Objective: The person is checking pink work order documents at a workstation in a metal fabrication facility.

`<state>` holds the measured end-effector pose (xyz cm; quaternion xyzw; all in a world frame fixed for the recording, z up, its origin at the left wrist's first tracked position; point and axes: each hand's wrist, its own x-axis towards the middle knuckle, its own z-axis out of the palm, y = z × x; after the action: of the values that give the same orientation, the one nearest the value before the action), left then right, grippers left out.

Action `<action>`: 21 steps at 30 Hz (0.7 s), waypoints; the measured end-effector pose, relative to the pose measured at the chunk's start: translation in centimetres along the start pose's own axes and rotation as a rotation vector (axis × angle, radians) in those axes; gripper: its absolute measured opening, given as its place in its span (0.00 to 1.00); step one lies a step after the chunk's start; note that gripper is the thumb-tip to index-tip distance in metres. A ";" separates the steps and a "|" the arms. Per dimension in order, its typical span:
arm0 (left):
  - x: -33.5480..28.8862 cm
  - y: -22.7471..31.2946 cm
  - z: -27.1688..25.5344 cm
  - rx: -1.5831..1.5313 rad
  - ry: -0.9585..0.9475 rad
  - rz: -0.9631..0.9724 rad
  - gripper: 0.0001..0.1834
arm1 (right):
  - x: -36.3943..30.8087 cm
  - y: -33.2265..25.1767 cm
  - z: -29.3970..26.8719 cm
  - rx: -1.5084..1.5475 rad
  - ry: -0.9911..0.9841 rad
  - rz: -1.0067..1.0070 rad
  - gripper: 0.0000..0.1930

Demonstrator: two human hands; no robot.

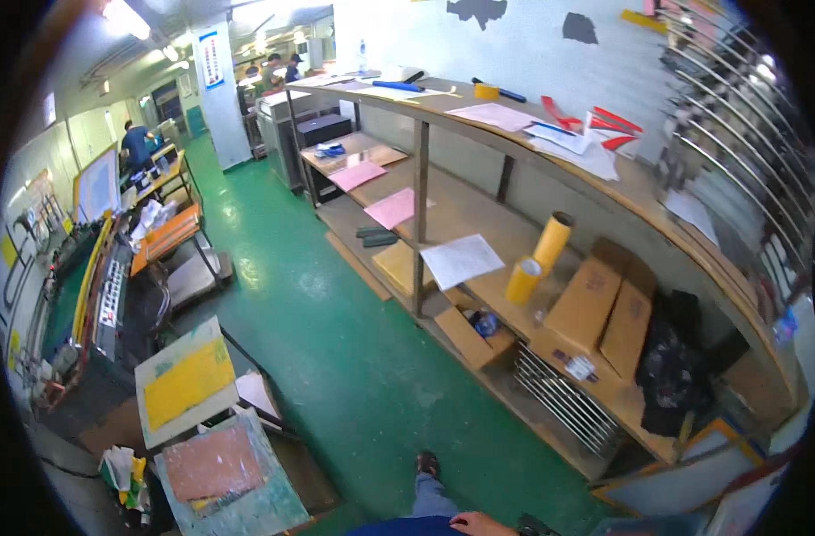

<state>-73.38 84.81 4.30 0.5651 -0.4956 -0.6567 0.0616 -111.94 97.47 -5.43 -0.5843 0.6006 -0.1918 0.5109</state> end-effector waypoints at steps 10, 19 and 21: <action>7.5 5.7 -6.5 -0.014 0.243 -0.210 0.17 | 11.4 -7.7 -17.1 -0.290 -0.218 0.019 0.15; 18.8 3.0 -17.0 0.447 0.268 -0.036 0.18 | 29.2 -8.7 -21.9 -0.285 -0.282 0.348 0.20; 23.2 6.8 -20.6 0.292 0.335 0.022 0.18 | 34.6 -14.6 -24.0 -0.207 -0.123 0.363 0.22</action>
<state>-68.32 54.58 -3.91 0.6637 -0.5746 -0.4741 0.0678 -117.60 53.99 2.89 -0.5265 0.6801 0.0019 0.5101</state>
